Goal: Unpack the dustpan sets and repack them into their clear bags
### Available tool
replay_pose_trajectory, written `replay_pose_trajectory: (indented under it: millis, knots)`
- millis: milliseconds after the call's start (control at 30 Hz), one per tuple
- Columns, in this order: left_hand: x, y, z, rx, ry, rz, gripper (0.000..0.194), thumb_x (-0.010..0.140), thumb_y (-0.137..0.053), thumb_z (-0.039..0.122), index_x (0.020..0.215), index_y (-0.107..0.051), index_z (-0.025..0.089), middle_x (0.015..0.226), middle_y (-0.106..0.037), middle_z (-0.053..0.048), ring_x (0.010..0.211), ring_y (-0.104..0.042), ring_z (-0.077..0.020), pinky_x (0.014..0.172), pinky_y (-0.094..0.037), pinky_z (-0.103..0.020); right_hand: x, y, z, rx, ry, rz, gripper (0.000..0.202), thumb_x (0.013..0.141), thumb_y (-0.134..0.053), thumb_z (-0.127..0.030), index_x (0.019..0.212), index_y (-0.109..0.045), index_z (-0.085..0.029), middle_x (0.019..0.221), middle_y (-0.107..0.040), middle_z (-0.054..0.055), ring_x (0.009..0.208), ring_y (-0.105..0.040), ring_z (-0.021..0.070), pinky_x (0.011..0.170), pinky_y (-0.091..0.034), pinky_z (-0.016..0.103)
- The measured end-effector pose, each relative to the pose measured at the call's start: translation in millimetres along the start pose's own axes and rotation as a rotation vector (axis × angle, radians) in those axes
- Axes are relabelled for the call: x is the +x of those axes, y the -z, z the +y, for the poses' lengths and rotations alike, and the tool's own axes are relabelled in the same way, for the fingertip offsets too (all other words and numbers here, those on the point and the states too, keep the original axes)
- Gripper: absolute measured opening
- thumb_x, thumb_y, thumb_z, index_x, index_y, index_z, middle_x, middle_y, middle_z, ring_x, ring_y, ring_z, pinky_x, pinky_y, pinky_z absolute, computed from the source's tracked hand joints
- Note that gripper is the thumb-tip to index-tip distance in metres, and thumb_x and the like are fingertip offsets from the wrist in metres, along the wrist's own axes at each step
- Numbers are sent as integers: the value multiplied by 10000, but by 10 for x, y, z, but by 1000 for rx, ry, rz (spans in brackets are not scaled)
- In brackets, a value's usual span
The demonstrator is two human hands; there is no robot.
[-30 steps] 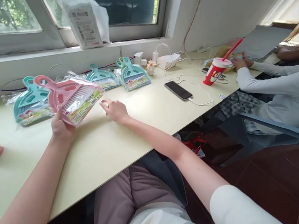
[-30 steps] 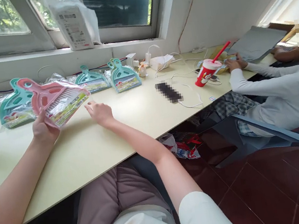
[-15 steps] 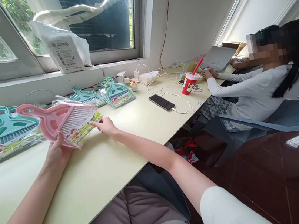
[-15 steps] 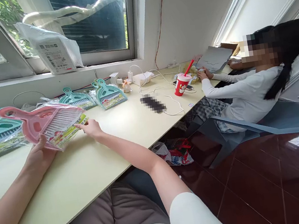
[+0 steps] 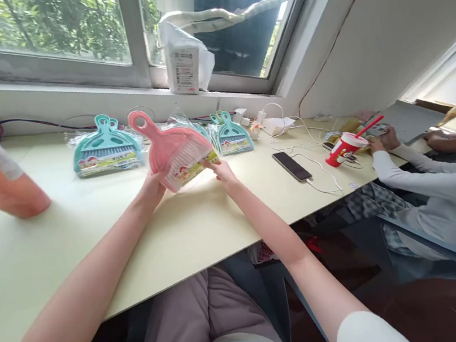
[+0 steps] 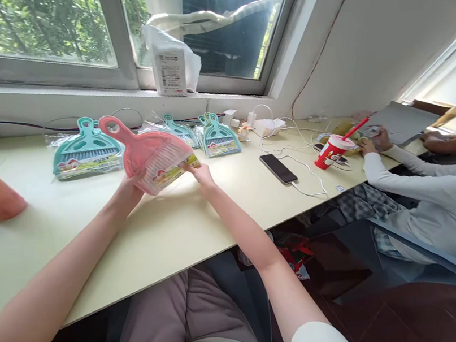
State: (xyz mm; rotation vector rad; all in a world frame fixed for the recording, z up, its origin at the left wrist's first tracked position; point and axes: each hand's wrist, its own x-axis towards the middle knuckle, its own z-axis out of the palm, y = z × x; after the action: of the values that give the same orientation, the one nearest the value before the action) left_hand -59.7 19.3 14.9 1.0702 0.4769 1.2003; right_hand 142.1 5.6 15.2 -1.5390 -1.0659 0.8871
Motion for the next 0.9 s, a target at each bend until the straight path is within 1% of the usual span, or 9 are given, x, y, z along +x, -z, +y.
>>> replay_pose_trajectory:
  millis: [67, 133, 233, 367, 467, 600, 700, 800, 900]
  knots:
    - [-16, -20, 23, 2, -23, -76, 618, 764, -735, 462, 1287, -587, 167, 1330, -617, -133, 1284, -523, -342, 1060, -438, -478, -19, 12, -14, 44, -74, -4, 359, 715, -711, -442, 940, -670, -166, 881, -667, 25, 743, -524, 119, 647, -383, 227]
    - [-6, -4, 9, -7, -46, -81, 616, 816, -652, 560, 1293, -586, 175, 1351, -605, -126, 1300, -513, -330, 1072, -429, -472, -17, 14, -11, 92, -83, 7, 369, 694, -718, -452, 938, -668, -179, 929, -676, 28, 796, -542, 131, 680, -394, 240]
    - [68, 108, -65, -8, -74, 58, 602, 876, -524, 630, 1260, -605, 173, 1344, -613, -115, 1294, -524, -302, 1079, -422, -454, -13, 0, -4, 176, -19, -7, 400, 639, -763, -449, 918, -672, -178, 957, -697, 45, 899, -574, 171, 772, -428, 283]
    - [185, 303, -132, 19, -99, 278, 591, 926, -398, 645, 1197, -620, 169, 1221, -682, -116, 1206, -598, -266, 1030, -456, -422, -42, -31, -11, 229, 99, -10, 487, 587, -791, -486, 942, -663, -178, 1020, -712, 64, 1013, -593, 217, 905, -428, 334]
    - [209, 346, -110, 13, -83, 347, 553, 942, -377, 628, 1191, -609, 193, 1118, -717, -97, 1109, -650, -249, 956, -496, -403, -66, -46, -16, 219, 112, -35, 481, 603, -783, -492, 957, -655, -193, 1069, -713, 62, 1082, -585, 233, 948, -416, 364]
    - [188, 284, 2, -18, -64, 403, 525, 982, -286, 589, 1232, -568, 223, 1041, -730, -77, 1036, -670, -225, 912, -506, -399, -53, -23, -22, 216, 19, -32, 397, 625, -785, -448, 906, -654, -200, 1060, -723, 51, 1123, -567, 234, 954, -412, 372]
    - [201, 323, 174, -20, -128, 479, 563, 1011, -138, 551, 1334, -469, 230, 1111, -705, -75, 1054, -644, -182, 945, -486, -397, 1, 49, -30, 244, -1, 12, 340, 654, -778, -402, 887, -635, -199, 1047, -723, 37, 1098, -582, 208, 922, -433, 343]
    - [273, 531, 351, 53, -263, 600, 607, 1019, 8, 490, 1415, -341, 191, 1303, -604, -113, 1111, -594, -159, 984, -459, -411, 71, 143, -26, 324, -38, 34, 286, 692, -771, -344, 868, -596, -201, 967, -718, 6, 943, -632, 156, 827, -471, 295]
    - [360, 834, 398, 225, -233, 731, 441, 1059, -119, 357, 1400, -278, 127, 1455, -457, -157, 1233, -506, -176, 1061, -393, -446, 130, 207, -3, 387, -88, 37, 211, 736, -752, -255, 840, -579, -193, 856, -704, -8, 738, -632, 103, 708, -487, 240]
